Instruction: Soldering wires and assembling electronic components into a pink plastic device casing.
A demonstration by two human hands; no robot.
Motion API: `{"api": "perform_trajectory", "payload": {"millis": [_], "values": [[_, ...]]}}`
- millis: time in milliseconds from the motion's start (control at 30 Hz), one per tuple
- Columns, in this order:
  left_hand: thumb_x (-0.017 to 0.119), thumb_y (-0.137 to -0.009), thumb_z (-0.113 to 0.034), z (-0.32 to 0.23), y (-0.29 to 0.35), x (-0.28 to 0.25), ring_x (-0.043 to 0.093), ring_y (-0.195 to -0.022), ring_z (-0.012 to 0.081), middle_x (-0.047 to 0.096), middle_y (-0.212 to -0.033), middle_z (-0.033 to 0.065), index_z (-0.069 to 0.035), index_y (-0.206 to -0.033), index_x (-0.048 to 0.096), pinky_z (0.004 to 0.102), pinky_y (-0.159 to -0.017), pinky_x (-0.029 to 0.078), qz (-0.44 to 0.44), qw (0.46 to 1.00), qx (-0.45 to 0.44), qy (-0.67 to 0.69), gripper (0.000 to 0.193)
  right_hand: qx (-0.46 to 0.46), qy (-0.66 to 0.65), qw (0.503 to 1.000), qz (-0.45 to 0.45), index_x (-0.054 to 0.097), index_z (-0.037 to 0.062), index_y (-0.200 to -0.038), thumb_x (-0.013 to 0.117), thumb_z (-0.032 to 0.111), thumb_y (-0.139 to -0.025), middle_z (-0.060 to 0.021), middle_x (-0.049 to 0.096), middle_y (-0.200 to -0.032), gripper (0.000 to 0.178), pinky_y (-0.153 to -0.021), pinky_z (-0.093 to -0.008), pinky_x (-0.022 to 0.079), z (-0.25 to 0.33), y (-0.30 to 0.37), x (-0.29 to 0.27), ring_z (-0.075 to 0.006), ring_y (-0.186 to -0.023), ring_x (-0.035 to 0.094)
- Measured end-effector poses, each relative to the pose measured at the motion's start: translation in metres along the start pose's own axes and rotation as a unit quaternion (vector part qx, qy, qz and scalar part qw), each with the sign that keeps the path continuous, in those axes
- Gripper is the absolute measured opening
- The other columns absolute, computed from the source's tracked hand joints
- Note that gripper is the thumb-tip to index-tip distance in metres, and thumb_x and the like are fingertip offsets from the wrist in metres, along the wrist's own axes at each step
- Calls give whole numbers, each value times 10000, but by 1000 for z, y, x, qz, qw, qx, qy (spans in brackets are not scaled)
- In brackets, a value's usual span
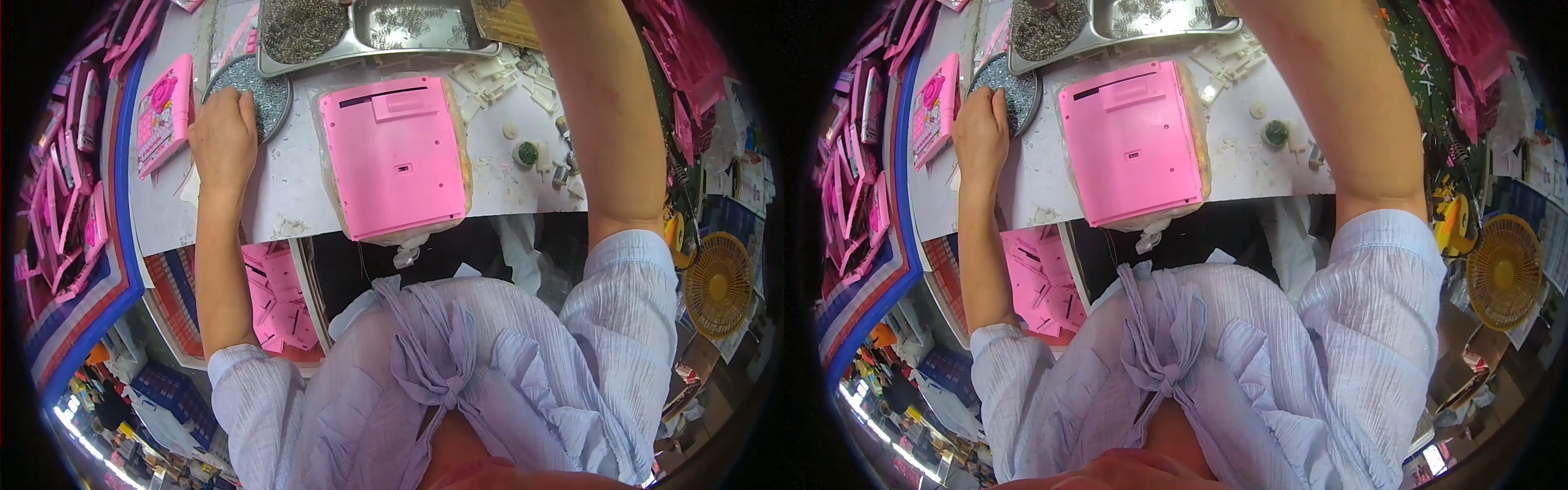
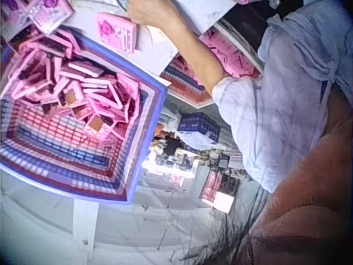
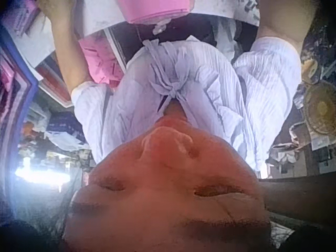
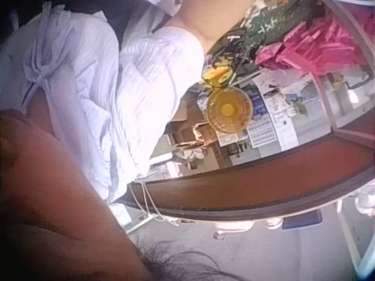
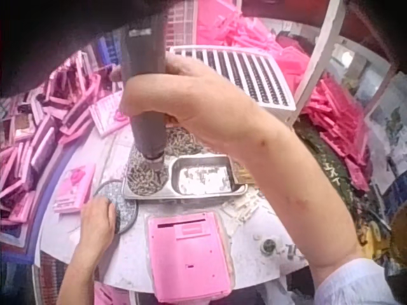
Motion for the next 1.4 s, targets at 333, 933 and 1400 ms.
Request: {"api": "perform_trajectory", "payload": {"millis": [333,933,1400], "values": [[713,-916,-232,1,1,-20,689,-762,354,719,-815,161,-24,-867,739,463,-709,505,-34,989,-66,124,216,-22,-110,985,-132,469,-86,-1346,665,107,-869,-101,644,-930,551,-830,-346,530,-22,78,-18,-198,-875,645],[761,-855,45,-168,91,-70,750,-814,206,766,-946,114,-1,-1006,717,291,-737,583,-54,795,-3,605,164,-130,-205,967,-79,483,186,-1136,708,325,-961,25,539,-672,318,-530,-280,387,6,156,51,-106,-545,513],[748,-852,34,-167,91,-84,761,-872,255,768,-1038,136,-45,-1176,717,326,-747,604,-39,889,110,443,335,-69,-223,963,-133,497,171,-1071,724,326,-924,38,516,-609,311,-511,-269,384,0,164,48,-104,-497,501]]}}
Point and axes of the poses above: each hand's wrist, its own y-axis away from the middle knuckle, its own x-axis out of the palm, z = x × y, the point moved 7 cm from there along -y, towards the middle knuckle
